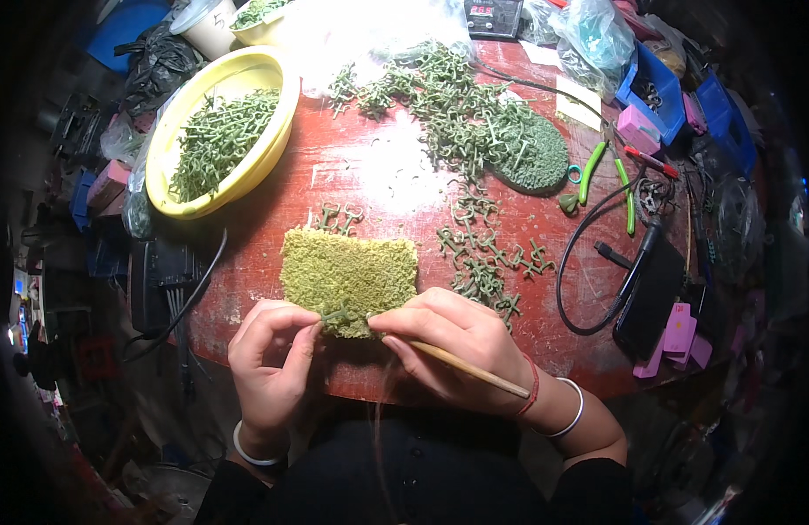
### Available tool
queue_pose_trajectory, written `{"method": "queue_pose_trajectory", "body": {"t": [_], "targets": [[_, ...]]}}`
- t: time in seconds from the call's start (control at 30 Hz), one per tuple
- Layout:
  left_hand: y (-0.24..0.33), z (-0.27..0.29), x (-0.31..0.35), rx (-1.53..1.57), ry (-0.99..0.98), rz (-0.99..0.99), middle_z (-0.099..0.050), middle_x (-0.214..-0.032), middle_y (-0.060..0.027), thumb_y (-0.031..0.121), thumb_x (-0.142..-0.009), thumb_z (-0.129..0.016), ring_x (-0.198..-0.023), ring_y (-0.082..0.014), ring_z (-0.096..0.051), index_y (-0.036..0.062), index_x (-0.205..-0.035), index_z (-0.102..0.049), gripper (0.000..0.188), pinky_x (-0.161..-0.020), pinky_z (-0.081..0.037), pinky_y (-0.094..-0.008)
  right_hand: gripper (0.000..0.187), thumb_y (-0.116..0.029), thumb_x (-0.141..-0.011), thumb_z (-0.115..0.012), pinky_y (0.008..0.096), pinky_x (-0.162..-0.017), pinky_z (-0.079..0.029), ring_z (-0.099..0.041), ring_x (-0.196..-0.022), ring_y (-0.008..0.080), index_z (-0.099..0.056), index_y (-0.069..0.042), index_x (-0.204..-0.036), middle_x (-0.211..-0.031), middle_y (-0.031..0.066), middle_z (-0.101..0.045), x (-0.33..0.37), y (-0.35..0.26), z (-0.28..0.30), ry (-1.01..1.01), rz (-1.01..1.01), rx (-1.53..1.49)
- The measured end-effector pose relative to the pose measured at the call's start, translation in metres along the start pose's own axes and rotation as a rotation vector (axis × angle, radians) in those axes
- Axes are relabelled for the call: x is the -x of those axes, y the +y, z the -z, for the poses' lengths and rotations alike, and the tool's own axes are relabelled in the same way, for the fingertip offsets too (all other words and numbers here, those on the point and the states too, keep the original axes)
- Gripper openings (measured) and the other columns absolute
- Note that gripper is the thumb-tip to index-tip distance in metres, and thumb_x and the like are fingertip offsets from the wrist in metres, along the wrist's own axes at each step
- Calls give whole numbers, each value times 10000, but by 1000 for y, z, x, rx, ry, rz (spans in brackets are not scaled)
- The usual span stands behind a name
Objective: The person attaches clusters of green plant matter to a rectangular base using a heated soldering tool. They select the pieces by hand from a yellow bowl and secure them one at a time to the surface of the base.
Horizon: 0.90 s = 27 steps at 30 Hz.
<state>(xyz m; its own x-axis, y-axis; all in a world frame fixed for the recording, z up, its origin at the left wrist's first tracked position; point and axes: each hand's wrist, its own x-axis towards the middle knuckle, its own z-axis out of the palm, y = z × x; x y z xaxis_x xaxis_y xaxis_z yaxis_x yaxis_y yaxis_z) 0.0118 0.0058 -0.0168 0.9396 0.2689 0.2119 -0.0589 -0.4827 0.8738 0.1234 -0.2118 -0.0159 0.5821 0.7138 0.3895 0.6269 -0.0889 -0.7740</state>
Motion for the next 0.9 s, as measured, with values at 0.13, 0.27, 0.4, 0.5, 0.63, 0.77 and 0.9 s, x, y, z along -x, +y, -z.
{"method": "queue_pose_trajectory", "body": {"t": [0.13, 0.27, 0.4, 0.5, 0.63, 0.77, 0.9], "targets": [[4, -1, -2, -20, 48, 14, -686, -917, -123, -117, -844, -747, -797, -215, -688, -12, -985, -713, 179, -701, -543, -299, 316, 44, -828, -787, 331, -701, -590, -713, -815, 245, -727, -13, -1132, -945, 114, -710, 0, 0, 1, 6, 0, 6], [7, 0, -4, -53, 49, -7, -683, -912, -123, -116, -843, -748, -798, -218, -689, -9, -983, -713, 180, -704, -545, -305, 316, 45, -827, -787, 332, -697, -589, -714, -814, 246, -727, -13, -1131, -946, 113, -710, 0, 0, 1, 9, 2, 6], [7, 1, -5, -102, 40, -37, -679, -908, -128, -117, -838, -752, -795, -230, -690, -7, -982, -713, 185, -707, -547, -314, 323, 43, -826, -789, 332, -693, -587, -712, -810, 246, -725, -13, -1138, -939, 114, -706, -1, -1, 2, 3, 9, 13], [8, 2, -7, -128, 34, -54, -679, -907, -133, -117, -835, -753, -793, -238, -690, -7, -982, -713, 187, -709, -548, -317, 327, 44, -826, -788, 333, -691, -586, -710, -805, 245, -723, -13, -1142, -938, 114, -703, 0, 0, 2, 2, 15, 7], [8, 2, -6, -125, 35, -45, -679, -907, -134, -118, -834, -752, -798, -242, -691, -7, -979, -713, 187, -712, -548, -319, 330, 47, -826, -785, 334, -693, -585, -708, -806, 247, -723, -14, -1144, -941, 114, -700, 0, 1, 1, -2, 12, -3], [8, 2, -7, -132, 32, -59, -680, -906, -136, -119, -834, -751, -802, -246, -691, -9, -980, -715, 187, -719, -548, -323, 330, 47, -826, -784, 337, -698, -586, -708, -814, 250, -722, -14, -1144, -941, 113, -701, 0, 1, 2, 0, 2, 5], [10, 2, -7, -112, 36, -45, -669, -921, -120, -113, -847, -752, -791, -211, -686, -6, -987, -718, 180, -677, -547, -297, 331, 44, -825, -785, 340, -703, -586, -707, -820, 254, -723, -17, -1144, -942, 111, -701, 0, 0, 1, 4, 10, 8]]}}
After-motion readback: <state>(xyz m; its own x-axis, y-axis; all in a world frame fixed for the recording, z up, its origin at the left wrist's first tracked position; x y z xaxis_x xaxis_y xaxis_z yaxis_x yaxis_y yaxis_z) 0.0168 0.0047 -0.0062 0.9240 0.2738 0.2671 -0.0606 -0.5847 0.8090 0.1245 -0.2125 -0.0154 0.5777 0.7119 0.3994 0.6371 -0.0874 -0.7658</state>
